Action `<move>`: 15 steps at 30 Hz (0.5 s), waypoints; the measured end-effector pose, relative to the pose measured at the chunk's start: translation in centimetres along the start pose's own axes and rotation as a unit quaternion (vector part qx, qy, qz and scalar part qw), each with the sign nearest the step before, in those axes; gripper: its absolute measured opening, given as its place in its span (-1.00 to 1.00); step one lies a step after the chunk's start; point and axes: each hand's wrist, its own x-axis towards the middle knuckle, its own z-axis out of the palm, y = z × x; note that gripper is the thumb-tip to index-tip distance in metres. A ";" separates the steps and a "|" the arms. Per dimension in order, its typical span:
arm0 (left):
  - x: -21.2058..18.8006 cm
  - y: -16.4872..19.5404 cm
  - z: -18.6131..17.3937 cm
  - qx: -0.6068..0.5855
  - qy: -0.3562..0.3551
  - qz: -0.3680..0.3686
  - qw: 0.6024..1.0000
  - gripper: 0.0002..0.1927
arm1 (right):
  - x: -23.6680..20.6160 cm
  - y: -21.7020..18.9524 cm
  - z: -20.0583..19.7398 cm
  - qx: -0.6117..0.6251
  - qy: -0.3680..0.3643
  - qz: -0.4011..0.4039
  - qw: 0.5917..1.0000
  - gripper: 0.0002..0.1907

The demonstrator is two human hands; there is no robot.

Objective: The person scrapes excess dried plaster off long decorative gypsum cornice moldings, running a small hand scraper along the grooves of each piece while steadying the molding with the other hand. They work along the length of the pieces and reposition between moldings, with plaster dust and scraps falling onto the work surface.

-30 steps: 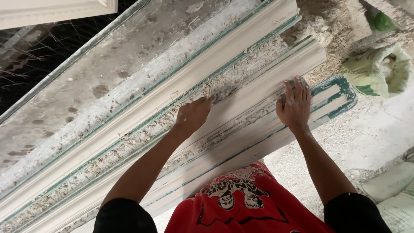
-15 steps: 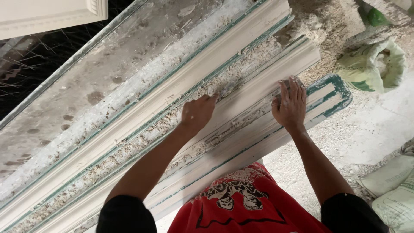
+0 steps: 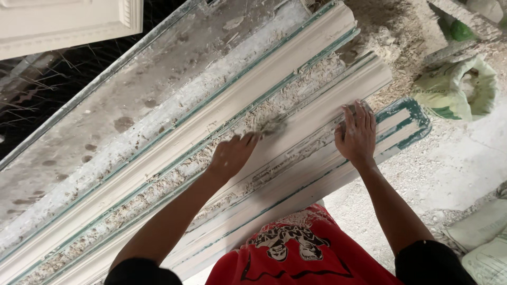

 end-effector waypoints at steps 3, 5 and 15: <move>0.0 0.6 0.7 0.003 -0.043 0.013 0.999 -0.38 | -0.2 0.2 0.4 -0.007 0.006 -0.008 1.000 -0.44; 2.4 1.5 1.3 -0.008 -0.045 0.018 0.999 -0.38 | -0.3 0.3 0.5 -0.007 0.005 -0.005 1.000 -0.43; 3.7 1.8 -0.9 -0.017 -0.157 0.014 0.987 -0.36 | 0.3 0.3 0.2 -0.032 -0.015 0.002 0.999 -0.45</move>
